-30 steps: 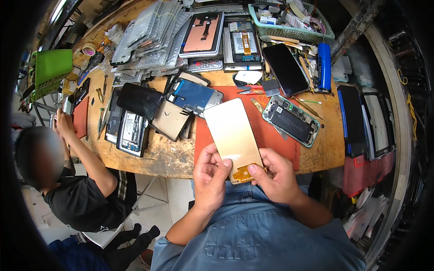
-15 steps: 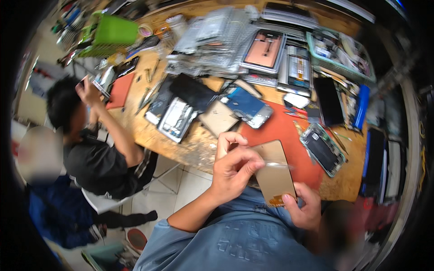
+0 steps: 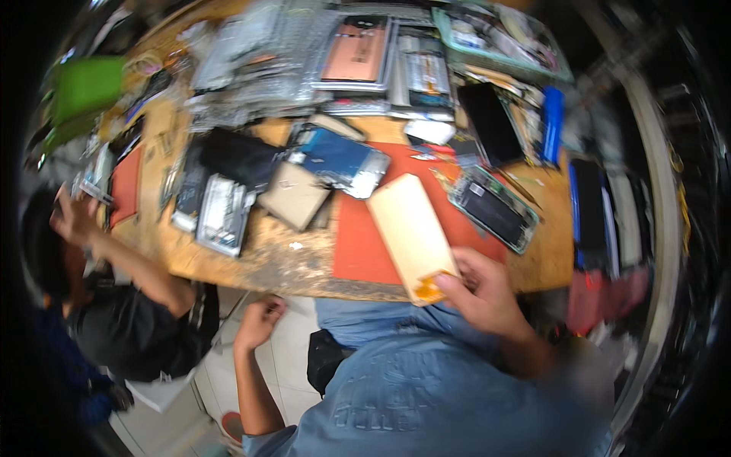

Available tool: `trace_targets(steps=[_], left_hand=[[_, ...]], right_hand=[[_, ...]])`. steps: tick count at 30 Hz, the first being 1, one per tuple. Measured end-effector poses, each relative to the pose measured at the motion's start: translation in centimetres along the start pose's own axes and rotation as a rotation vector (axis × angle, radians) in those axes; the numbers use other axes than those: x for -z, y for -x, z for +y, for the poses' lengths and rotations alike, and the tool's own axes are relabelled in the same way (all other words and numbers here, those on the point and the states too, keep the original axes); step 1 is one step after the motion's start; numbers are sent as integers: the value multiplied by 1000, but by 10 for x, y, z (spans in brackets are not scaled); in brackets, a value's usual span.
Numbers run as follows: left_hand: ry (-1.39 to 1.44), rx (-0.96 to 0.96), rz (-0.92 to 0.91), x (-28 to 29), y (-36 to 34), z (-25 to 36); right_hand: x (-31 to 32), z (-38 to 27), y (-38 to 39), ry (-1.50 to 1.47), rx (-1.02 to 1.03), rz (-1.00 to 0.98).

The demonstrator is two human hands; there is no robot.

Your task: The person disassembles a smartphone, removes the back cover and battery, and uses pliers and a screwdriver to manipulate internal components. The person then handles a new back cover and reassembles the device, placing the back cover onto the phone body.

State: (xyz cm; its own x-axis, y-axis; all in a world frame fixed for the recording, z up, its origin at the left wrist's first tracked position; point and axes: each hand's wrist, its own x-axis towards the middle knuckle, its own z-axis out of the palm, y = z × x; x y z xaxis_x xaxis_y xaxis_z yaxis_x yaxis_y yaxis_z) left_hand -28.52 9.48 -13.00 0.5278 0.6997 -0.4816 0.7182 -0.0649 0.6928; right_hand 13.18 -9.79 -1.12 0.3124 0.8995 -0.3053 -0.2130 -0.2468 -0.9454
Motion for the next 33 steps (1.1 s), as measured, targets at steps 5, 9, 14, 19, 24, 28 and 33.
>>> trace_targets(steps=[5,9,14,19,24,28,33], left_hand=[[117,-87,865,37,-102,-118],[104,150,918,53,-162,-119],[85,201,906,35,-174,-115],[83,198,915,19,-161,-110],[61,211,931,14,-150,-108],[31,214,947,14,-143,-103],[-46,115,949,-13,-135,-68]], right_hand=[[-14,2,-5,220,128,157],[0,-6,10,742,317,331],[11,-14,13,819,442,204],[4,-21,-11,1019,566,-18],[16,-33,-22,1019,471,-222],[22,-30,-19,924,451,-365],[14,-11,9,1013,606,-90]])
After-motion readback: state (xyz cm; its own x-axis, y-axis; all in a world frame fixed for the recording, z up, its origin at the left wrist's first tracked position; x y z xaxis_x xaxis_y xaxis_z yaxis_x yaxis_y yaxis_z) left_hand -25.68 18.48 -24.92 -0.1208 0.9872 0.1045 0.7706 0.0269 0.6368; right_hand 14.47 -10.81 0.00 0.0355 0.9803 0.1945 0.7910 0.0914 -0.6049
